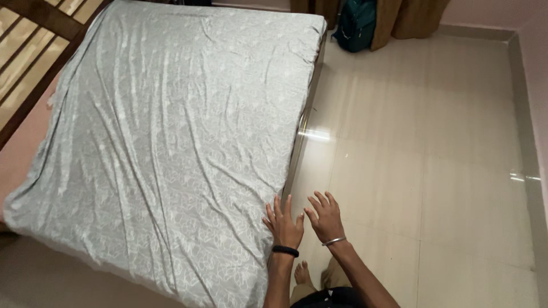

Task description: The person removes a bedsheet from a mattress by pulling its corners and edges off the bed by hand.

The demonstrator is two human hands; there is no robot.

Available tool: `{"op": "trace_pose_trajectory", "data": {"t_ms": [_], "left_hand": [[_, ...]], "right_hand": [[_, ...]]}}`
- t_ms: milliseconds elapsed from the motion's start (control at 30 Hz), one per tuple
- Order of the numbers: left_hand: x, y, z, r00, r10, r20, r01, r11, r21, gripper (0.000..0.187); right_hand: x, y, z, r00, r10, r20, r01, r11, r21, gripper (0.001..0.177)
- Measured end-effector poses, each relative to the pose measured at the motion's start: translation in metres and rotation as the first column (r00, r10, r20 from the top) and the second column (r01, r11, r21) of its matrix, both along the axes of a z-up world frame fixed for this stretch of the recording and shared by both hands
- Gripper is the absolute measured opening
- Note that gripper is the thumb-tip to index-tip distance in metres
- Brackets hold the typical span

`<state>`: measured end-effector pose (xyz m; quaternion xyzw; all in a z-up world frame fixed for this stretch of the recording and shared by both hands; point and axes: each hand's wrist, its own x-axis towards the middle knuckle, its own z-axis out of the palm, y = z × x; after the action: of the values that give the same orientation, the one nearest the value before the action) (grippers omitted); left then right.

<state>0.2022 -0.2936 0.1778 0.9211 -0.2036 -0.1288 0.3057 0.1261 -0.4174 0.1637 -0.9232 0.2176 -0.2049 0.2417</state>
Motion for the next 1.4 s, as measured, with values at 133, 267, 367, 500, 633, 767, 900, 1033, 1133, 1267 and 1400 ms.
{"op": "trace_pose_trajectory", "data": {"t_ms": [133, 267, 367, 500, 633, 767, 900, 1033, 1133, 1267, 1400], "left_hand": [[0.005, -0.016, -0.001, 1.000, -0.026, -0.003, 0.026, 0.999, 0.021, 0.070], [0.018, -0.042, 0.001, 1.000, -0.020, -0.010, 0.020, 0.999, 0.036, 0.070], [0.030, -0.074, 0.000, 1.000, 0.021, 0.022, -0.020, 1.000, -0.015, 0.069], [0.041, -0.111, -0.002, 0.999, 0.028, 0.032, -0.027, 0.999, -0.034, 0.068], [0.045, -0.147, -0.002, 0.995, 0.055, 0.082, -0.046, 0.993, -0.108, 0.066], [0.051, -0.173, 0.001, 0.995, 0.024, 0.099, -0.013, 0.993, -0.116, 0.064], [0.056, -0.189, 0.002, 0.998, 0.012, 0.065, -0.007, 0.997, -0.079, 0.065], [0.066, -0.206, 0.002, 1.000, -0.014, 0.028, 0.016, 0.998, -0.058, 0.064], [0.079, -0.223, 0.003, 1.000, -0.021, 0.019, 0.022, 0.998, -0.054, 0.064], [0.102, -0.246, 0.004, 1.000, -0.028, -0.005, 0.028, 0.997, -0.067, 0.065], [0.132, -0.274, 0.001, 0.999, -0.042, 0.013, 0.042, 0.996, -0.074, 0.065]], "right_hand": [[0.007, -0.023, -0.003, 1.000, -0.017, -0.024, 0.018, 0.999, 0.040, 0.042], [0.024, -0.054, 0.000, 0.999, 0.008, -0.035, -0.007, 1.000, 0.024, 0.042], [0.039, -0.081, 0.004, 0.999, 0.028, -0.025, -0.027, 1.000, 0.013, 0.042], [0.050, -0.118, 0.011, 0.999, 0.042, -0.025, -0.042, 0.999, 0.011, 0.042], [0.053, -0.151, 0.016, 0.999, 0.043, -0.018, -0.043, 0.999, 0.008, 0.042], [0.057, -0.177, 0.015, 0.999, 0.040, -0.011, -0.041, 0.999, -0.017, 0.043], [0.060, -0.195, 0.013, 0.999, 0.022, -0.025, -0.022, 1.000, -0.010, 0.043], [0.069, -0.209, 0.012, 0.999, 0.007, -0.035, -0.005, 0.999, 0.050, 0.043], [0.079, -0.221, 0.012, 1.000, -0.004, -0.024, 0.005, 0.999, 0.050, 0.042], [0.100, -0.245, 0.008, 0.999, -0.030, -0.024, 0.031, 0.999, 0.041, 0.042], [0.126, -0.268, 0.004, 0.999, -0.048, -0.012, 0.048, 0.998, 0.028, 0.041]]}}
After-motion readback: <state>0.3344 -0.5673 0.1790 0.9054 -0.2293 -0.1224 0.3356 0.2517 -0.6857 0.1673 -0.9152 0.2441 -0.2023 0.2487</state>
